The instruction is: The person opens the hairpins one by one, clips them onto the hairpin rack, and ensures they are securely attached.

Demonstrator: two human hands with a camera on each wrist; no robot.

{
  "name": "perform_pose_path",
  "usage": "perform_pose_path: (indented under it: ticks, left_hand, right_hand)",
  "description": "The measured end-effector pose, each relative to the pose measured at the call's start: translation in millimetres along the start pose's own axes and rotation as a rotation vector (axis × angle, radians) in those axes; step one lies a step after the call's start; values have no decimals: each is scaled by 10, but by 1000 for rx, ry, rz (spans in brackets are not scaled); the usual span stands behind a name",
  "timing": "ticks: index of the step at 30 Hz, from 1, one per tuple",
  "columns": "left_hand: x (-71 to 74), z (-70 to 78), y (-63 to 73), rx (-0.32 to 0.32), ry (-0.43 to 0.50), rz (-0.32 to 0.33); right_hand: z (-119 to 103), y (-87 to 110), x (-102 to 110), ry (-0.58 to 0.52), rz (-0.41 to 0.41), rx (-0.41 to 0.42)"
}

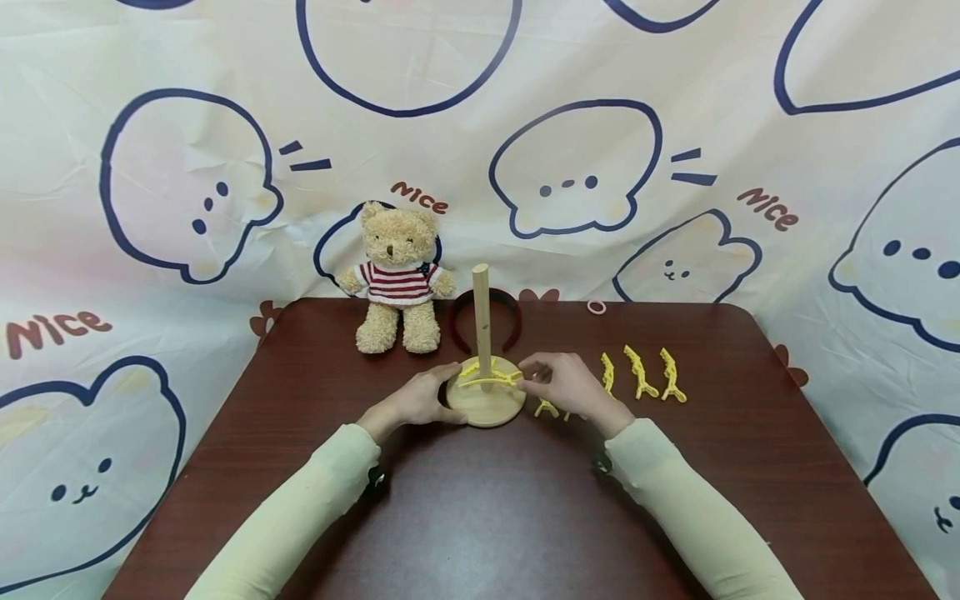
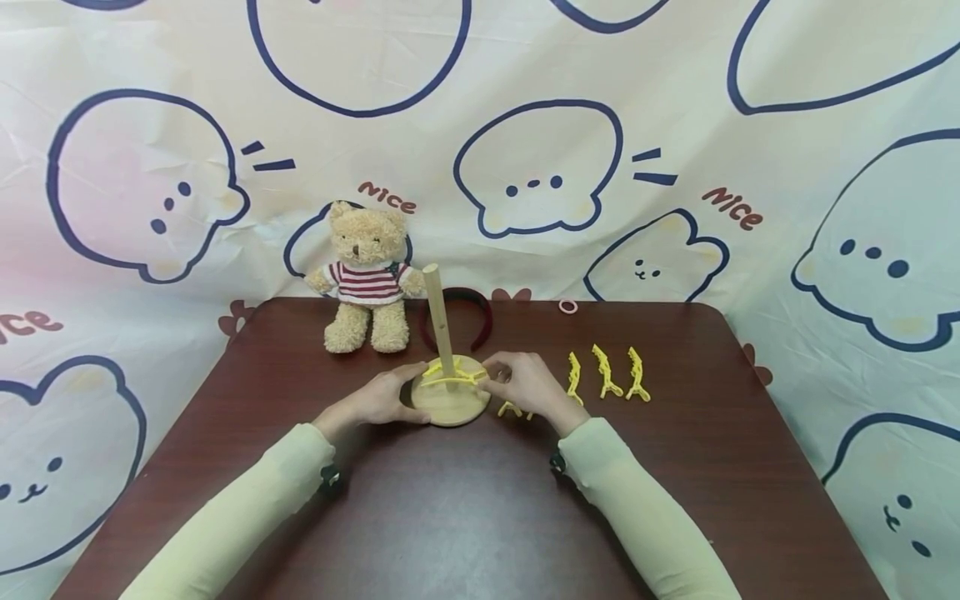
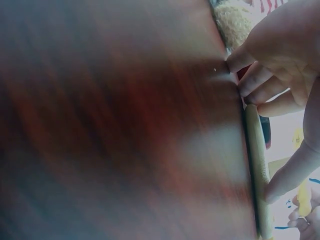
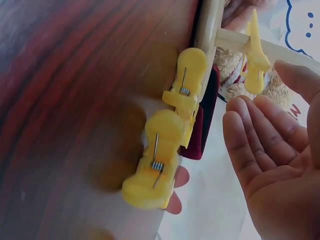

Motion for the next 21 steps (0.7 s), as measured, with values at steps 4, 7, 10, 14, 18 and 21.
perform_pose_path:
  ticks: [4,7,10,14,18,21]
  left_hand:
    - [0,1,3,4,8,-4]
    - [-3,-4,4,5,13,-6]
    - [-8,-11,1,2,12,-6]
    - [-8,-16,2,1,15,1]
    - [-7,-17,3,1,15,3]
    - [-9,-17,1,-1,12,1]
  right_hand:
    - [51,24,76,11,19,15]
    - [115,48,130,12,20,3]
    - [180,64,194,-9,25,-15]
    - [227,87,311,-30,38,-32]
    - [303,114,415,-37,45,-73]
    - [398,136,477,-51,43,-112]
Point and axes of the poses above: each hand's wrist, its own y-axis away from the middle knuckle, its own x-axis out of the back of the hand, z = x × y, the point moved 6 cm from there along -y, towards the middle knuckle, and after that the axes turned 15 degrees about z, right-handed, at the moved point
